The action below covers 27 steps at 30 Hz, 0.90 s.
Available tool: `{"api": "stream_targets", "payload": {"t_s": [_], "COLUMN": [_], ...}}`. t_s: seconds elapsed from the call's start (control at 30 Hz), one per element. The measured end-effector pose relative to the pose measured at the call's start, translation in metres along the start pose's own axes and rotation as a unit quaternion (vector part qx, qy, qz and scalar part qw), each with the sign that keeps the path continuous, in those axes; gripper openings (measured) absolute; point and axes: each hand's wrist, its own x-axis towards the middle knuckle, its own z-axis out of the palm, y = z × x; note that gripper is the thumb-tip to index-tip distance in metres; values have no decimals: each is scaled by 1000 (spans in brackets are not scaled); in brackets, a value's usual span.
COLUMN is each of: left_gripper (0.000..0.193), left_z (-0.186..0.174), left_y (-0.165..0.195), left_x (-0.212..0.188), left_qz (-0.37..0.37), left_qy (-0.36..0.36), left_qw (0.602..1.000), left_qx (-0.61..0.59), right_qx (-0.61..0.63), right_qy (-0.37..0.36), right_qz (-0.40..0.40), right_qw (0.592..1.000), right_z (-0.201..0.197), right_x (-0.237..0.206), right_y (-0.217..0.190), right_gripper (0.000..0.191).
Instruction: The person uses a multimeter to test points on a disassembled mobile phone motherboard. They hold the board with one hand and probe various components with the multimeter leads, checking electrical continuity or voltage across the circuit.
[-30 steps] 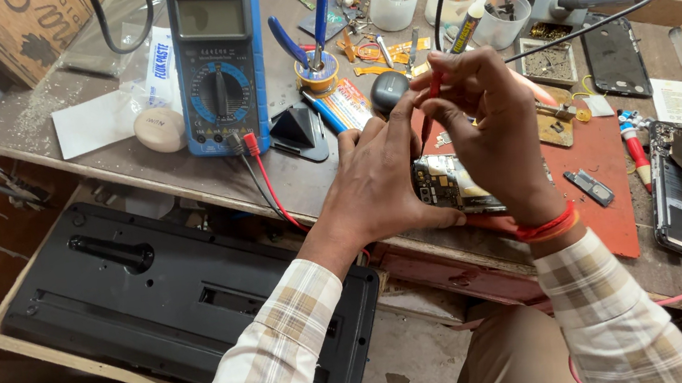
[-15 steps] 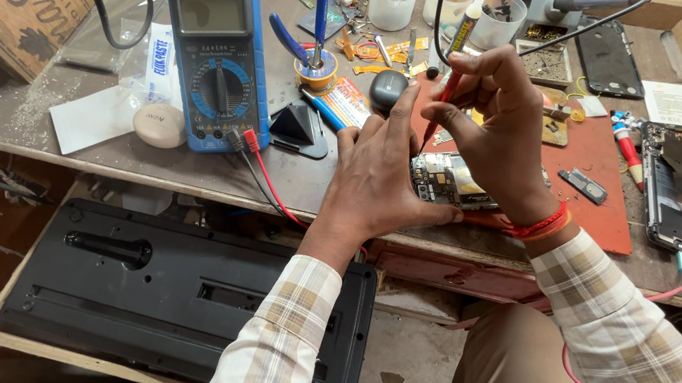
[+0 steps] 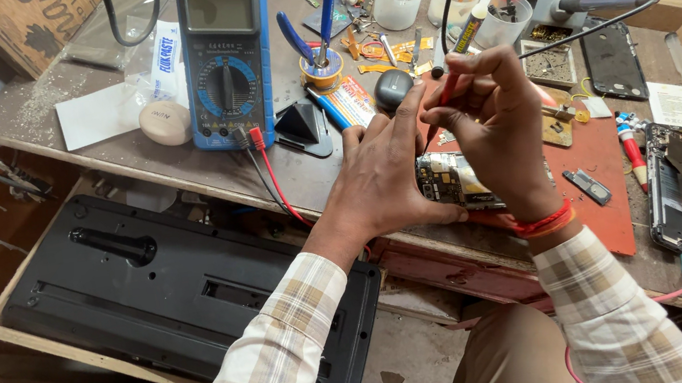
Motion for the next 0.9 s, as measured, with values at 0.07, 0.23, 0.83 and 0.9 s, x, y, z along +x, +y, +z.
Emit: {"api": "stream_targets", "payload": {"t_s": [0.07,0.23,0.83,0.9], "left_gripper": [149,149,153,152], "left_z": [0,1,3,2], "left_y": [0,-2,-1,-2], "left_x": [0,-1,1,2], "left_qz": [16,14,5,-4], "left_qy": [20,23,5,-1], "left_qw": [1000,1000,1000,1000], "left_qx": [-4,-7,14,17], "right_qx": [-11,-33,-33,-26], "right_qy": [6,53,-29,-25], "right_qz": [-13,-33,7,4], "right_qw": [1000,998,999,999], "right_z": [7,20,-15,-12], "right_x": [-3,-5,-3,-2], "right_y": [1,-4,2,5], "right_gripper": [45,43,53,54]}}
